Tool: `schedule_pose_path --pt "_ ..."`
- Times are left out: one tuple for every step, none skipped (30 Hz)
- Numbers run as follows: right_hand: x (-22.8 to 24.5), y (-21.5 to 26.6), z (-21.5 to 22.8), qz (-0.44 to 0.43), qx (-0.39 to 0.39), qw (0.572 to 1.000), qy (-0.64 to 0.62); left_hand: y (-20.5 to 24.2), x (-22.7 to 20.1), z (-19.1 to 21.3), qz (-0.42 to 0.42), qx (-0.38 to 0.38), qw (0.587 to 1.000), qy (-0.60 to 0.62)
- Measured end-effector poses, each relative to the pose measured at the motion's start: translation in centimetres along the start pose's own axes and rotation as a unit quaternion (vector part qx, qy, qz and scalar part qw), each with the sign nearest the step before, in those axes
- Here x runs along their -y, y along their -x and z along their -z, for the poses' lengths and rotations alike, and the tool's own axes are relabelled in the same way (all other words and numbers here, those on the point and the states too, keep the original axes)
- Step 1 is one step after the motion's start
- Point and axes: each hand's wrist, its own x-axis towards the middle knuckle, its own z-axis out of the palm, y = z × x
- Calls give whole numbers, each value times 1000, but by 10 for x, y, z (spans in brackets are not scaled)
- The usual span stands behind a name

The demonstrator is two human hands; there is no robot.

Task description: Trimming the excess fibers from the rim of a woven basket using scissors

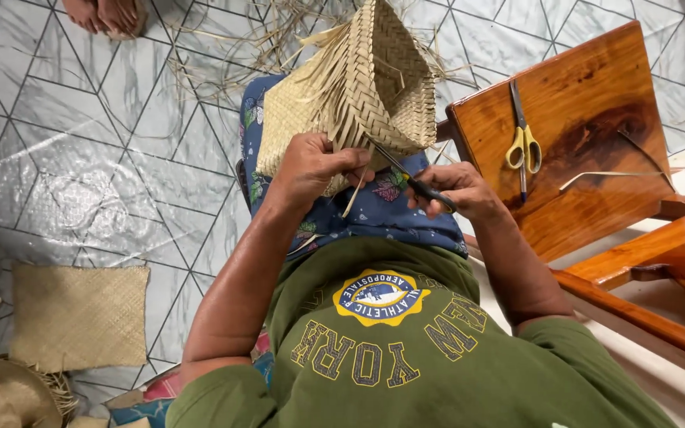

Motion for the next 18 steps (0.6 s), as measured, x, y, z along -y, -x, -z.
schedule_pose_path --pt "-2 1 0 8 -8 1000 -13 -1 0 0 -7 1 1000 -1" --pt "-6 2 -1 11 -8 1000 -12 -3 4 2 -8 3 1000 -2" --pt "-10 4 -1 13 -10 999 -28 -4 8 4 -5 2 1000 0" --pt "-14 5 -1 16 -12 999 -45 -5 12 5 -3 1 1000 3" --pt "-15 6 0 18 -11 999 -44 -6 13 6 -4 2 1000 1" --pt "-17 7 0 21 -16 999 -44 -7 14 7 -2 3 1000 1" --pt "-18 8 1 25 -21 998 -44 -7 15 8 0 4 1000 2" --pt "-19 8 0 26 -23 998 -44 -8 15 7 1 6 1000 1" --pt "-19 8 -1 29 -25 998 -47 -8 15 6 -2 3 1000 1" --pt "-19 8 -1 31 -27 998 -51 -8 15 6 -4 -1 1000 2" --pt "-24 10 1 32 -28 998 -51 -10 17 6 -3 0 1000 1" --pt "-29 12 3 22 -32 997 -61 -11 19 6 -9 1 1000 -2" --pt "-34 14 5 12 -35 997 -72 -11 21 7 -14 1 1000 -5" --pt "-38 16 8 12 -35 997 -72 -11 21 7 -15 1 1000 -5" --pt "-42 17 11 5 -39 997 -68 -10 21 7 -16 0 1000 -3" --pt "-46 20 14 -3 -44 997 -63 -9 21 6 -17 0 1000 0" --pt "-46 20 14 -2 -45 997 -64 -10 22 6 -16 0 1000 -1" --pt "-46 21 15 -7 -42 998 -56 -11 23 6 -15 -2 1000 -2"
